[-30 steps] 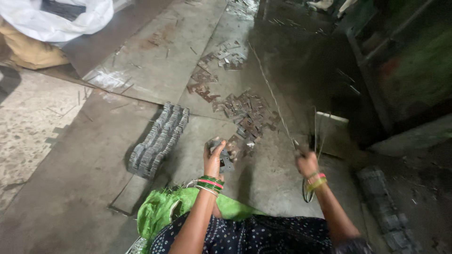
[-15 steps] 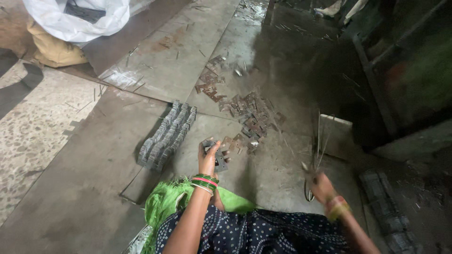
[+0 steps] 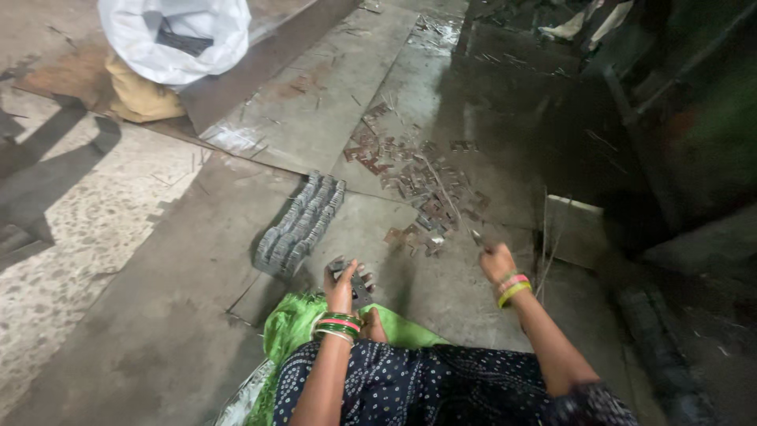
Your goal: The person sorts through a pile of metal scraps on the floor, picking up long thin strips and placing them onto a small metal tray, then handles larger flat metal components.
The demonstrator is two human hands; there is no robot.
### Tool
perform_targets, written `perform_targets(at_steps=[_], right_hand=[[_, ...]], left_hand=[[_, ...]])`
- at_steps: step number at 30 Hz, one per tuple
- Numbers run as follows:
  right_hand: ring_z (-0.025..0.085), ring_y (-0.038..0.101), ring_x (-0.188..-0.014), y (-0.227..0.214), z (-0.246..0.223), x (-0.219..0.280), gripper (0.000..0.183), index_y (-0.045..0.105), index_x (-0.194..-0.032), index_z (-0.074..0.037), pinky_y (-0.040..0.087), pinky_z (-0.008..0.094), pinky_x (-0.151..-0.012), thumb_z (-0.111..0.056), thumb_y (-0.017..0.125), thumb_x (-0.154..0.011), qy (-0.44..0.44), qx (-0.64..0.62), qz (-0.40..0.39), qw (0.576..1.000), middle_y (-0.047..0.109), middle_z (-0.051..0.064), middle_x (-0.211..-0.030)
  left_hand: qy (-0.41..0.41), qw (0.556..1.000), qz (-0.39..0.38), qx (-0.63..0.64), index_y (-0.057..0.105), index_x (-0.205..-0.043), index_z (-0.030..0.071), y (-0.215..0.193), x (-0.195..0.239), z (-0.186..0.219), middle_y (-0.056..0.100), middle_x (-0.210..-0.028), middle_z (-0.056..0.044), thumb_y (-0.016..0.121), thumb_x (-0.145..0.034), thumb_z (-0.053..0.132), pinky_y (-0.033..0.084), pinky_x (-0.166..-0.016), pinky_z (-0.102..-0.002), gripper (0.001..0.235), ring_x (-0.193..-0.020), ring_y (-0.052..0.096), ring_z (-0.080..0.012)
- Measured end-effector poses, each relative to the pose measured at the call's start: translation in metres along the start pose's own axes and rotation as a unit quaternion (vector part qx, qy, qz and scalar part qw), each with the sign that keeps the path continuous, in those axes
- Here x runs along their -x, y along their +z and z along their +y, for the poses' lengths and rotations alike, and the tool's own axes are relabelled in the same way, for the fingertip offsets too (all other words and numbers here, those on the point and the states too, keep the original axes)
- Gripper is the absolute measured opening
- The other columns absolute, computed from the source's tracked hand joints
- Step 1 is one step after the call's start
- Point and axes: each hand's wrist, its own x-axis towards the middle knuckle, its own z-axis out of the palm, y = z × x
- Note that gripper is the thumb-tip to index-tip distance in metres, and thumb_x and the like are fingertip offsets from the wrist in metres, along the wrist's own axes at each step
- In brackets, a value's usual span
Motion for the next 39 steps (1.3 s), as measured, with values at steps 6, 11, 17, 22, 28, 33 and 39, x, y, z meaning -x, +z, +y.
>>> perform_targets(at_steps=[6, 11, 17, 22, 28, 33, 39], right_hand=[[0.031, 0.074, -0.072, -0.004, 0.006, -0.009, 0.039, 0.069, -0.119, -0.004, 0.058, 0.043, -0.066, -0.01, 0.06, -0.081, -0.034, 0.048, -0.06, 0.996, 0.073, 0.022, -0.084], [0.031, 0.074, -0.081, -0.099, 0.079, 0.082, 0.044, 0.067, -0.132, -0.017, 0.058, 0.045, -0.071, -0.022, 0.062, -0.089, -0.048, 0.155, -0.116, 0.98, 0.076, 0.02, -0.095], [0.025, 0.073, -0.089, -0.239, 0.134, 0.209, 0.043, 0.074, -0.131, -0.013, 0.062, 0.042, -0.073, -0.022, 0.064, -0.091, 0.212, 0.12, -0.187, 0.952, 0.079, 0.012, -0.101], [0.037, 0.061, -0.075, -0.298, 0.164, 0.264, 0.038, 0.064, -0.145, -0.008, 0.051, 0.048, -0.062, -0.011, 0.057, -0.107, 0.252, 0.095, -0.21, 0.94, 0.072, 0.028, -0.096], [0.016, 0.056, -0.072, -0.215, 0.137, 0.203, 0.036, 0.066, -0.136, -0.002, 0.046, 0.035, -0.061, -0.01, 0.065, -0.101, -0.091, -0.019, -0.149, 0.984, 0.069, 0.012, -0.088], [0.004, 0.064, -0.079, -0.103, 0.063, 0.089, 0.04, 0.068, -0.132, -0.004, 0.051, 0.024, -0.064, -0.018, 0.07, -0.094, -0.161, -0.002, -0.109, 0.981, 0.071, -0.003, -0.098], [0.035, 0.072, -0.1, 0.067, -0.051, -0.085, 0.043, 0.074, -0.125, -0.02, 0.054, 0.045, -0.085, -0.017, 0.063, -0.084, -0.061, 0.038, -0.02, 0.997, 0.075, 0.02, -0.107]], left_hand=[[0.039, 0.999, 0.002, -0.012, 0.052, -0.12, 0.016, -0.014, -0.035, -0.031, 0.069, -0.094, -0.013, 0.079, -0.082, 0.016, 0.056, -0.049, -0.043, 0.046, -0.061, 0.069, -0.0278], [0.036, 0.999, -0.018, -0.024, 0.053, -0.121, 0.019, -0.01, -0.043, -0.053, 0.069, -0.09, -0.012, 0.08, -0.083, 0.015, 0.056, -0.047, -0.041, 0.047, -0.061, 0.069, -0.025], [0.021, 0.999, -0.022, -0.042, 0.053, -0.121, 0.02, -0.007, -0.036, -0.056, 0.069, -0.09, -0.012, 0.08, -0.083, 0.015, 0.057, -0.047, -0.041, 0.047, -0.061, 0.07, -0.0254], [0.033, 0.998, -0.032, -0.038, 0.053, -0.12, 0.017, -0.002, -0.028, -0.055, 0.069, -0.09, -0.013, 0.08, -0.083, 0.015, 0.058, -0.047, -0.041, 0.046, -0.061, 0.069, -0.026], [0.03, 0.998, -0.022, -0.044, 0.052, -0.116, 0.015, 0.016, -0.018, -0.059, 0.07, -0.089, -0.012, 0.08, -0.085, 0.014, 0.056, -0.043, -0.039, 0.042, -0.057, 0.069, -0.0252], [0.021, 0.999, -0.009, -0.046, 0.058, -0.122, 0.019, 0.016, -0.031, -0.075, 0.067, -0.092, -0.007, 0.08, -0.082, 0.015, 0.054, -0.043, -0.036, 0.046, -0.055, 0.068, -0.0216], [-0.002, 0.999, -0.031, -0.04, 0.06, -0.122, 0.017, 0.029, -0.047, -0.089, 0.069, -0.094, -0.005, 0.081, -0.083, 0.017, 0.056, -0.045, -0.035, 0.044, -0.058, 0.07, -0.0206]])
